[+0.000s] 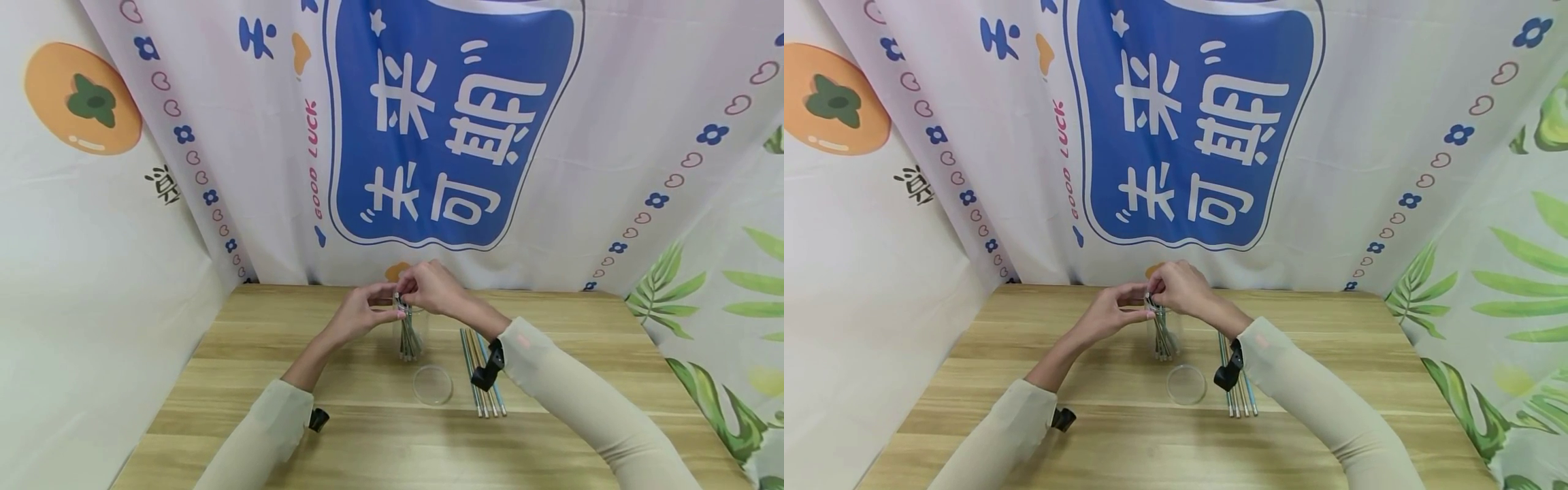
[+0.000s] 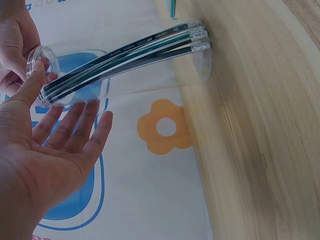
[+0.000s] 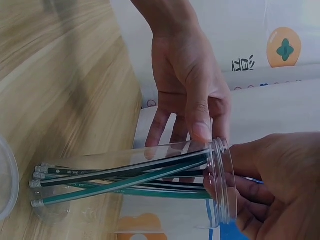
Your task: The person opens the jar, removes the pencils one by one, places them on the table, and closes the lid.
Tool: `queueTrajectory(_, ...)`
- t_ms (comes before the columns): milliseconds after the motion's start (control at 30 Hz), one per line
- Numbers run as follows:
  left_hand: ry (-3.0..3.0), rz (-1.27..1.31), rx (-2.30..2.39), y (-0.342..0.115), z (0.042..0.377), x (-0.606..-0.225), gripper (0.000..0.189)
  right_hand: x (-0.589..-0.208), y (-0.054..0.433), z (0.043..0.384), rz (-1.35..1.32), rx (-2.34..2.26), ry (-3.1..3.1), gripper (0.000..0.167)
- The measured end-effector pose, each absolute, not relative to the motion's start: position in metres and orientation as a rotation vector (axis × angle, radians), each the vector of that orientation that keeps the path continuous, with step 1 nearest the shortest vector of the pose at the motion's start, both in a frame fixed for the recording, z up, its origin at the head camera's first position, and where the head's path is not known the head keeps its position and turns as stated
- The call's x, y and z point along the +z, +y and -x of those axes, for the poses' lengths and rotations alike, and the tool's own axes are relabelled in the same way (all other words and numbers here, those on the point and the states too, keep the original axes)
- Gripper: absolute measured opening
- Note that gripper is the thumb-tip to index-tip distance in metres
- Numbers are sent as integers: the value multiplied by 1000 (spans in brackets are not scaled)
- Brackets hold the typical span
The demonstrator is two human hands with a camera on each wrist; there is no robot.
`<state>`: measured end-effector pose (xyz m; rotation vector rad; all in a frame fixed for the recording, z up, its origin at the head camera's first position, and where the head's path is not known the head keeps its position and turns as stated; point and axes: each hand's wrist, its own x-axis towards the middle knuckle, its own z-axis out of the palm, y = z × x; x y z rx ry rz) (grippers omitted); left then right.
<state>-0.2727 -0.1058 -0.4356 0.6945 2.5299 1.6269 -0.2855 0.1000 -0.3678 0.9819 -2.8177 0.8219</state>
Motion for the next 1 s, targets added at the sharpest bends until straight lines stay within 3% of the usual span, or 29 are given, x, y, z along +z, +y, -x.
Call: queueTrajectory(1000, 2529, -700, 1619, -106, 274, -437, 56, -365, 106, 290, -1089, 1001, -2869, 10)
